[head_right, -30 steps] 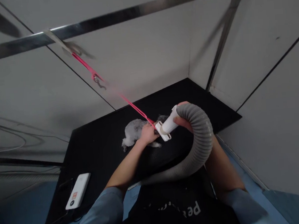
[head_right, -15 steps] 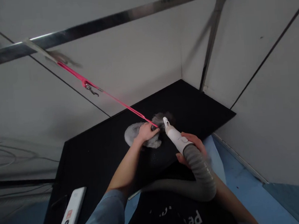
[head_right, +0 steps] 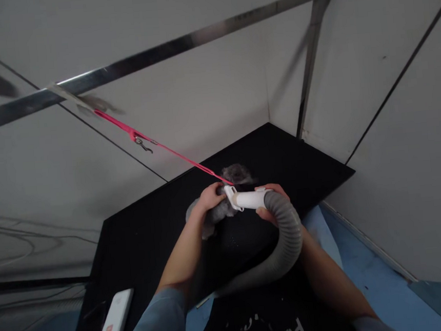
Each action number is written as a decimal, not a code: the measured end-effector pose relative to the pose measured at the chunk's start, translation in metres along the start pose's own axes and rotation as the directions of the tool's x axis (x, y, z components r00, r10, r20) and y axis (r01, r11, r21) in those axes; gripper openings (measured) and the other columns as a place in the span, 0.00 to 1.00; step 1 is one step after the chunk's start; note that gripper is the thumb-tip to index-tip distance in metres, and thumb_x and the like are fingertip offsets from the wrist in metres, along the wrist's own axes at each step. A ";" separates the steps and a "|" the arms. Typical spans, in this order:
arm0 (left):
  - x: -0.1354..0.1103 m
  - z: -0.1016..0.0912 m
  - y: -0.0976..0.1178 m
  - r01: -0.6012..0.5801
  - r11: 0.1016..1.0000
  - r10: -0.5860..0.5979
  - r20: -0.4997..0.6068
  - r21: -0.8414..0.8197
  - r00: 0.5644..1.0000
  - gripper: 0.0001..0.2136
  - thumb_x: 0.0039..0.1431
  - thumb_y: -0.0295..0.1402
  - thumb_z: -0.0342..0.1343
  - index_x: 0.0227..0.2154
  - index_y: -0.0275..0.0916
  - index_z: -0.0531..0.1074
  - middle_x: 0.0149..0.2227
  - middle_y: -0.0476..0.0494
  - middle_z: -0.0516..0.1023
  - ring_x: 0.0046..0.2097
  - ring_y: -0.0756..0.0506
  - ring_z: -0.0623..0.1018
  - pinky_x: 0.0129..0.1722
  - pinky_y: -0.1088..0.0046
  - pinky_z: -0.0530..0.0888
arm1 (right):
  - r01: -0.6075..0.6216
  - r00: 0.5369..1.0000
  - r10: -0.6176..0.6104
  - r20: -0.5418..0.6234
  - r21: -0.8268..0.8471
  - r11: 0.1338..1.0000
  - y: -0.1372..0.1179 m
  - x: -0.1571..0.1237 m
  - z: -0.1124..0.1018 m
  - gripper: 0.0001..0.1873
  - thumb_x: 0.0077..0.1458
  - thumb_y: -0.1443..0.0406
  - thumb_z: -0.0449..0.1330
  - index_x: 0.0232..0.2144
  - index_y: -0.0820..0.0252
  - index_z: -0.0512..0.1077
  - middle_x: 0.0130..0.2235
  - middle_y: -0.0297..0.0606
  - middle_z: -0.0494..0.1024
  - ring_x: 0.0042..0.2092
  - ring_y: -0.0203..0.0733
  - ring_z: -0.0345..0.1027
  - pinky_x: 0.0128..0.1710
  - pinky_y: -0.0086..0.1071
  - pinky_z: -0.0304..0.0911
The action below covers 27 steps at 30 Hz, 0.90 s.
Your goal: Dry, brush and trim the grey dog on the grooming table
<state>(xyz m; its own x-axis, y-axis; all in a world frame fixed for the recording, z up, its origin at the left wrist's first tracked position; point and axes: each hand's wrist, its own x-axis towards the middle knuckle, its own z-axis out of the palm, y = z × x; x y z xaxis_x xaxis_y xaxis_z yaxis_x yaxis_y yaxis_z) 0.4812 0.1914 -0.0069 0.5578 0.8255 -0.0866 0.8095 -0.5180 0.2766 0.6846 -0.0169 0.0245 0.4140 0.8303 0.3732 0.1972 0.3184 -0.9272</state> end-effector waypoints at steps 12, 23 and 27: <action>-0.014 -0.001 -0.020 0.057 0.980 -0.077 0.097 0.192 0.992 0.25 0.57 0.52 0.52 0.48 0.38 0.73 0.46 0.34 0.77 0.49 0.36 0.76 0.47 0.66 0.71 | 0.007 0.995 0.001 0.104 -0.073 0.997 0.014 0.065 0.026 0.24 0.40 0.56 0.65 0.41 0.49 0.65 0.43 0.38 0.77 0.43 0.48 0.72 0.49 0.43 0.68; -0.043 0.009 -0.032 0.253 0.967 -0.255 0.112 0.037 0.960 0.37 0.57 0.56 0.48 0.64 0.38 0.57 0.51 0.31 0.75 0.51 0.35 0.76 0.51 0.63 0.69 | 0.065 0.992 -0.051 0.119 -0.119 0.991 0.007 0.094 0.067 0.24 0.40 0.56 0.66 0.41 0.55 0.67 0.39 0.37 0.75 0.39 0.43 0.71 0.45 0.40 0.68; -0.065 0.018 -0.017 0.321 0.946 -0.323 0.051 0.049 0.945 0.37 0.58 0.57 0.46 0.64 0.38 0.56 0.49 0.29 0.75 0.48 0.34 0.77 0.47 0.63 0.71 | 0.137 0.938 -0.090 0.334 -0.121 0.983 0.000 0.117 0.074 0.23 0.38 0.56 0.67 0.38 0.57 0.69 0.37 0.36 0.75 0.37 0.42 0.70 0.43 0.39 0.68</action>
<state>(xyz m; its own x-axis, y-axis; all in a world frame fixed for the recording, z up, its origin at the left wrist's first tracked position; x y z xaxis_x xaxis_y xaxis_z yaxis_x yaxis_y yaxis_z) 0.4347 0.1425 -0.0228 0.2747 0.9361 -0.2196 0.9536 -0.2359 0.1873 0.6669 0.1144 0.0663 0.0736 0.9031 0.4230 0.3580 0.3720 -0.8564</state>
